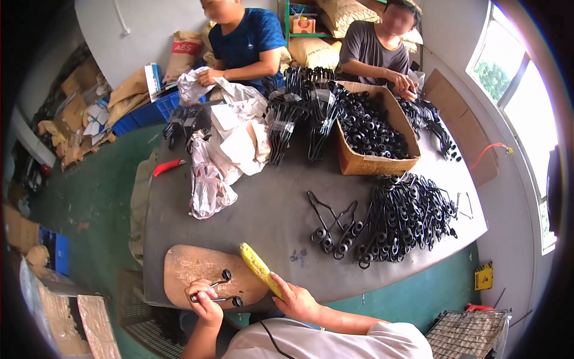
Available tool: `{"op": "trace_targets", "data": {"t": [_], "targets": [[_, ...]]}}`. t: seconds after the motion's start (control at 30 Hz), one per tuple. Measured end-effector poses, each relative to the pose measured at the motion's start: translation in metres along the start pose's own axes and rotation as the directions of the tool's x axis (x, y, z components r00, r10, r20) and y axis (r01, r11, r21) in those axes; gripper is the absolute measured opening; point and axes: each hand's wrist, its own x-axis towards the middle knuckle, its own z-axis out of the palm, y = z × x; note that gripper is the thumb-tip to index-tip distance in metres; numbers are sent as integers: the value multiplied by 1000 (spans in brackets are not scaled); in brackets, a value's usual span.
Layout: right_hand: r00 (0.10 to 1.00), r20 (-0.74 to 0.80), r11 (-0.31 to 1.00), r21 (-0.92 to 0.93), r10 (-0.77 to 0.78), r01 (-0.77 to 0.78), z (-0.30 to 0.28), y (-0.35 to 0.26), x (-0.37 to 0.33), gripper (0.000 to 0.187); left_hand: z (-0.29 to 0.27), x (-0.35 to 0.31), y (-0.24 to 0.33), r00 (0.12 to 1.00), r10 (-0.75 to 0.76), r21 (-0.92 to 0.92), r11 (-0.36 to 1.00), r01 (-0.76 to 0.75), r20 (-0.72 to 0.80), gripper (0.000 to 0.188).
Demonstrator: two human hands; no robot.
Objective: Assembling metal wire components by hand and with a yellow pressing tool on a workbench.
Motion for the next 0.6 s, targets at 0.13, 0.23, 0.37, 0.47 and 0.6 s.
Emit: {"op": "trace_targets", "data": {"t": [0.13, 0.23, 0.37, 0.47, 0.6], "targets": [[998, -31, 999, 14, -45, 46, 0, 3, 4, 79, 4, 7, 4, 999, 25, 17, 1000, -25, 48, 16], [999, -14, 999, 4, -42, 42, -1, 2, 4, 79, 6, 6, 8, 999, 20, 32, 999, -22, 42, 17], [997, -59, 998, 6, -55, 56, 2, 2, 2, 78, 3, 1, 6, 1000, -6, 22, 1000, 6, 2, 17], [995, -83, 999, -2, -48, 48, 5, 1, 1, 77, 1, 1, 9, 999, -23, 5, 1000, 23, 29, 14], [997, -76, 999, -38, -17, 14, 13, 0, -1, 77, -12, -5, 9, 985, -137, -28, 990, 141, 109, 15]]}}
